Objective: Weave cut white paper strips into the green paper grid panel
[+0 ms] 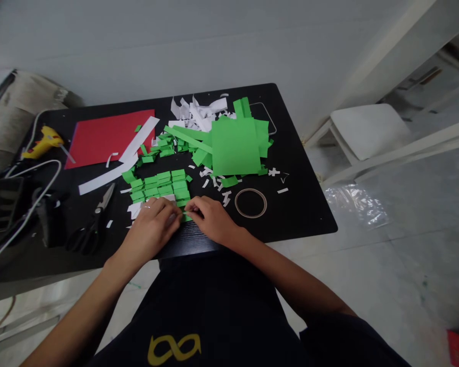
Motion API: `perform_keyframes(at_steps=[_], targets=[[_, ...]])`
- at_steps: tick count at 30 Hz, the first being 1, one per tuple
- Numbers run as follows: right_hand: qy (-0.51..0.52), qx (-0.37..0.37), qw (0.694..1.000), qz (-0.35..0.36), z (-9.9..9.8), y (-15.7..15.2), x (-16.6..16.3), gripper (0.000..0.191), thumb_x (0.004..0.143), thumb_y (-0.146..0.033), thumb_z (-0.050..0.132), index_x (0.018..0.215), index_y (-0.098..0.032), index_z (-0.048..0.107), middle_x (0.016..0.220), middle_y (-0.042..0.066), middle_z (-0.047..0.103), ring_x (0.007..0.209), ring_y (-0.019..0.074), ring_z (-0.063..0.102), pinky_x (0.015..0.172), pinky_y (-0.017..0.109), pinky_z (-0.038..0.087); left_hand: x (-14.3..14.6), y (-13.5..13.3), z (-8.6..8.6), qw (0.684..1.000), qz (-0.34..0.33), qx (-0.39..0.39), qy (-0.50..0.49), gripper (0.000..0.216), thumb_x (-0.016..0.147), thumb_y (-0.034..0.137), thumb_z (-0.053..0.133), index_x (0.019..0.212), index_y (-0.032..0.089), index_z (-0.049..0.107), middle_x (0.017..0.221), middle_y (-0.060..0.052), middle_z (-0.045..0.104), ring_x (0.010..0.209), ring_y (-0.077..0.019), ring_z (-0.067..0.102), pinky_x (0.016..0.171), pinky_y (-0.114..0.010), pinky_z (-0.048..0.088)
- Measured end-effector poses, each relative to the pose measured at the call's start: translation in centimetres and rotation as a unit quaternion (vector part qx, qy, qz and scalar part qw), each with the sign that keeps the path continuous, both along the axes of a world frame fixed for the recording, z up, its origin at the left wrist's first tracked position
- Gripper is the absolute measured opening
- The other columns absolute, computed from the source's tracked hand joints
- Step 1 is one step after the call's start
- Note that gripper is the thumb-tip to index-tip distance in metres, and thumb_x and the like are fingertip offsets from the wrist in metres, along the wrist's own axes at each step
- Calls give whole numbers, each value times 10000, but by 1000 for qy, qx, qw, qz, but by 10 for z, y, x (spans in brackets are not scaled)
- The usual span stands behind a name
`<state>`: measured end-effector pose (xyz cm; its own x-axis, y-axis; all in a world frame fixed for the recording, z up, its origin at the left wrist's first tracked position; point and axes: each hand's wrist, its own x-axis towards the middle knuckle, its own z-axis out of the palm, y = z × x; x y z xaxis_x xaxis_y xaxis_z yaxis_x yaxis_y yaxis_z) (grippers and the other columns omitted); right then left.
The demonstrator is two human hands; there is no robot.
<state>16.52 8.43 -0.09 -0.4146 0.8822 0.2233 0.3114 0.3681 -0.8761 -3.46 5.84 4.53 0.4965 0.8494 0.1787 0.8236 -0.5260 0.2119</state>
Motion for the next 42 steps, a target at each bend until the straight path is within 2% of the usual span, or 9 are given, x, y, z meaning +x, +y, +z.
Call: perform_keyframes(at_steps=[7, 10, 18, 42], targets=[[6, -4, 1000, -10, -1, -2, 0, 107, 933, -107, 707, 949, -210, 685, 903, 6, 721, 804, 151, 656, 757, 289, 523, -2, -3, -5, 995, 25, -44, -91, 64, 1007, 196, 574, 1028, 174, 631, 1002, -87, 622, 956, -271, 566, 877, -436, 488], [5, -9, 1000, -16, -1, -3, -1, 102, 936, -122, 705, 945, -221, 683, 898, 2, 718, 800, 154, 654, 760, 293, 526, -2, -4, -5, 989, 41, -56, -130, 43, 994, 202, 597, 1002, 191, 638, 987, -67, 625, 956, -260, 575, 878, -423, 486], [7, -10, 1000, -21, -2, -4, -1, 110, 928, -111, 721, 937, -214, 685, 884, 2, 704, 793, 152, 653, 751, 281, 520, -1, -5, -10, 984, 44, -53, -167, 63, 1001, 206, 589, 958, 206, 636, 968, -54, 638, 952, -245, 590, 858, -398, 484], [-2, -20, 999, -28, -5, -5, -2, 80, 939, -144, 704, 948, -223, 691, 900, 6, 738, 787, 158, 672, 757, 294, 540, 0, -2, -16, 985, 58, -71, -145, 49, 950, 164, 616, 970, 207, 624, 971, -60, 642, 960, -258, 583, 896, -435, 493]])
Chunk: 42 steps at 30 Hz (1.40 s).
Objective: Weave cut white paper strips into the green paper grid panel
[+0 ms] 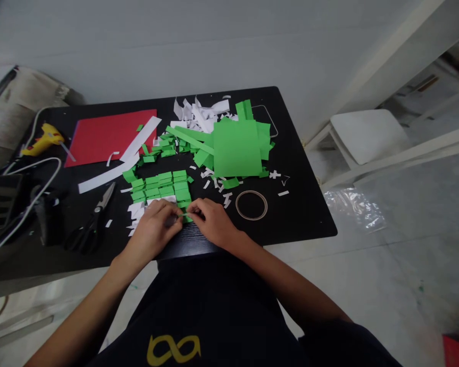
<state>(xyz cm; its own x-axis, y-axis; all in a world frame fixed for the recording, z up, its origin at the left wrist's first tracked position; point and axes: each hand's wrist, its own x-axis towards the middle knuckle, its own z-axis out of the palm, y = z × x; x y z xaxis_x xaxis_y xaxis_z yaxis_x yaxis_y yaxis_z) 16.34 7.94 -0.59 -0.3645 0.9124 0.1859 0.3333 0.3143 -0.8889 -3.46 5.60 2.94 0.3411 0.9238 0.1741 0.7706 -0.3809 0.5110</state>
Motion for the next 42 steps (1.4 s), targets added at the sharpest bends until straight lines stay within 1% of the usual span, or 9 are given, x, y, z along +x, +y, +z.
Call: perform_keyframes(at_steps=[5, 10, 13, 15, 17, 19, 28, 38, 42], targets=[[-6, 23, 1000, 7, 1, 1, 1, 96, 939, -117, 703, 932, -212, 693, 881, 8, 726, 785, 156, 665, 762, 286, 526, -2, 0, 0, 1000, 1, 2, 15, 82, 941, 152, 616, 1002, 205, 631, 1004, -72, 649, 995, -271, 594, 914, -436, 497], [-11, 36, 999, 8, 4, 0, 1, 111, 948, -110, 681, 918, -215, 696, 864, 4, 718, 806, 161, 670, 759, 281, 534, -1, -2, 2, 999, 13, 8, 30, 47, 965, 180, 590, 980, 194, 632, 986, -78, 643, 968, -275, 593, 896, -441, 496], [-33, 96, 995, -8, 6, -5, -2, 110, 980, -132, 639, 954, -215, 706, 972, 53, 724, 932, 195, 681, 837, 324, 562, 1, -3, 2, 1000, 27, 7, 14, 69, 982, 199, 572, 949, 200, 632, 951, -69, 634, 939, -265, 592, 872, -430, 499], [-82, 153, 985, -22, 6, -9, -5, 130, 1012, -173, 606, 957, -210, 718, 1017, 93, 712, 977, 225, 662, 879, 369, 566, 2, -3, 2, 999, 33, 4, 12, 72, 982, 203, 572, 955, 199, 638, 952, -71, 634, 947, -270, 590, 880, -438, 498], [-139, 196, 970, -27, 7, -12, -9, 190, 1042, -210, 570, 938, -200, 728, 976, 112, 703, 940, 242, 639, 869, 397, 563, 3, -4, 3, 999, 39, -1, 16, 73, 980, 197, 572, 965, 194, 643, 959, -76, 635, 954, -276, 588, 889, -447, 495], [-176, 214, 961, -25, 7, -14, -12, 240, 1063, -214, 533, 931, -188, 731, 918, 112, 704, 892, 246, 627, 838, 398, 558, 3, -4, 4, 999, 41, -4, 21, 76, 977, 193, 571, 962, 190, 645, 959, -80, 635, 947, -279, 585, 882, -451, 492], [-215, 182, 959, -18, 9, -19, -18, 220, 1063, -194, 522, 958, -181, 714, 920, 111, 731, 887, 249, 647, 809, 385, 537, 4, -4, 3, 999, 32, 1, 29, 117, 973, 166, 538, 947, 198, 648, 968, -89, 631, 960, -286, 573, 884, -467, 491], [-198, 167, 965, -30, 3, -22, -22, 249, 1064, -177, 516, 901, -191, 703, 870, 103, 707, 849, 240, 651, 778, 363, 522, 4, -5, 2, 999, 27, 3, 25, 148, 988, 171, 520, 960, 192, 664, 979, -98, 639, 967, -292, 574, 878, -470, 484], [-197, 178, 964, -27, 2, -21, -20, 264, 1072, -178, 500, 914, -194, 711, 876, 97, 716, 852, 236, 661, 788, 367, 541, 3, -5, 0, 999, 26, 4, 21, 154, 992, 166, 517, 962, 188, 666, 970, -97, 641, 961, -290, 575, 876, -468, 488]])
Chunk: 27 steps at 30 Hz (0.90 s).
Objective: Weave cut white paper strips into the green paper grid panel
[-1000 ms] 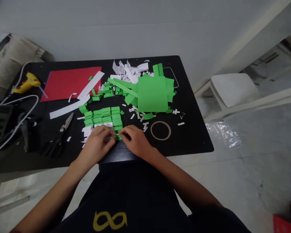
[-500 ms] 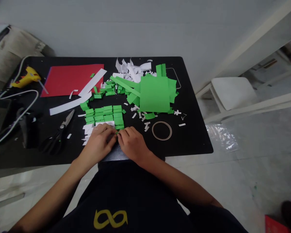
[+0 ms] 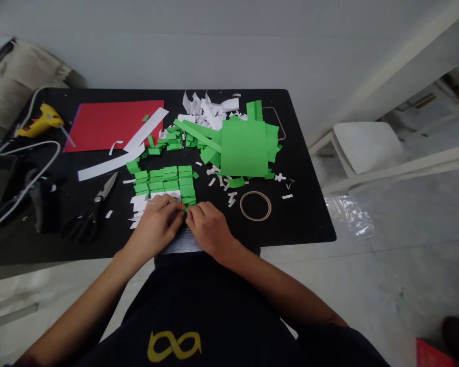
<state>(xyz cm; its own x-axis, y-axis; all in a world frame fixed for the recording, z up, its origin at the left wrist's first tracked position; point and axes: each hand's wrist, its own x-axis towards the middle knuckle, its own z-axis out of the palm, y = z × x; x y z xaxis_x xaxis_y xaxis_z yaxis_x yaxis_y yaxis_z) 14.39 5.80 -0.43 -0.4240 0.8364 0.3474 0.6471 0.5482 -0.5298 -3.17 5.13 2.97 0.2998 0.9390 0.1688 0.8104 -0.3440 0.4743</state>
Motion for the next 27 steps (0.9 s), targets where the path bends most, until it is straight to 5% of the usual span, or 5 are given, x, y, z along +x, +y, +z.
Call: perform_keyframes(at_steps=[27], targets=[[-29, 40, 999, 9, 0, -1, -2, 258, 1086, -165, 496, 902, -166, 678, 856, 84, 704, 829, 213, 655, 773, 333, 531, -2, 0, -1, 1000, -3, 1, -8, 167, 981, 129, 519, 979, 170, 680, 978, -95, 632, 960, -279, 571, 884, -450, 492]])
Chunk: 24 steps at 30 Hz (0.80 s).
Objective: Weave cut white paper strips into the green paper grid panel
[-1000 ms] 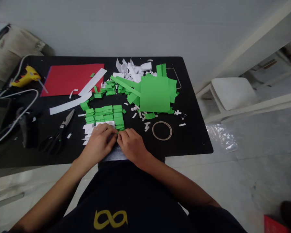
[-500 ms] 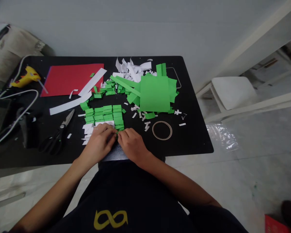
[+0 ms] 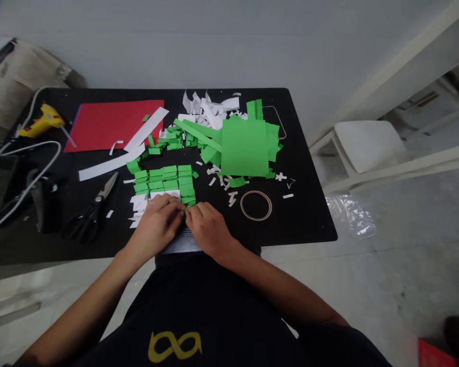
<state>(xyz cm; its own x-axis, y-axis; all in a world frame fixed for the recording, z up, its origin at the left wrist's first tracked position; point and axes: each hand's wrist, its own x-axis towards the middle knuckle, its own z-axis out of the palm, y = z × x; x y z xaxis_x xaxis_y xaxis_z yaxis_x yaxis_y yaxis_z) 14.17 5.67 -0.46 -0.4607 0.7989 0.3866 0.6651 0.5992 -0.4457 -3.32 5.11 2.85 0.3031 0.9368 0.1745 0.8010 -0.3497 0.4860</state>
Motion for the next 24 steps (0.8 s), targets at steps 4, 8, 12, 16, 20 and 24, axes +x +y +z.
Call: perform_keyframes(at_steps=[4, 8, 12, 16, 20, 24], targets=[[-5, 4, 1000, -7, 0, -2, -1, 279, 1086, -160, 477, 882, -177, 666, 836, 73, 687, 799, 201, 639, 749, 321, 526, 1, -1, 0, 1000, 2, 2, 1, 170, 978, 123, 523, 972, 170, 686, 978, -97, 632, 957, -280, 566, 875, -446, 486], [4, -4, 1000, -12, -1, -3, -2, 268, 1084, -160, 480, 891, -178, 665, 847, 76, 688, 804, 198, 634, 750, 319, 529, 1, -2, -1, 1000, 1, 6, 1, 161, 977, 118, 533, 985, 160, 688, 990, -102, 634, 959, -281, 562, 867, -446, 480], [15, -2, 1000, -16, -2, -2, -2, 280, 1083, -160, 472, 882, -179, 666, 841, 77, 690, 802, 199, 635, 748, 323, 536, 1, -1, -1, 1000, 0, 6, 5, 162, 984, 124, 531, 972, 163, 688, 971, -96, 633, 948, -282, 559, 856, -448, 478], [28, 2, 1000, -6, -2, -1, 0, 281, 1087, -168, 464, 902, -172, 675, 853, 81, 696, 814, 201, 652, 762, 326, 548, 0, 0, -1, 1000, 2, 5, 10, 164, 988, 130, 528, 973, 167, 687, 974, -96, 639, 952, -284, 565, 866, -455, 480], [34, -6, 999, -12, -3, -1, 0, 255, 1073, -168, 483, 905, -182, 674, 859, 77, 695, 821, 203, 654, 766, 327, 548, 0, 0, -1, 1000, 2, 6, 16, 166, 990, 136, 527, 975, 170, 689, 980, -97, 643, 955, -283, 571, 869, -456, 483], [31, -14, 999, -25, -4, 0, -3, 221, 1039, -153, 522, 865, -191, 652, 832, 67, 674, 800, 204, 638, 748, 322, 530, 1, 0, -1, 1000, 6, 10, 26, 164, 986, 138, 534, 958, 168, 693, 970, -98, 645, 949, -285, 574, 860, -454, 480]])
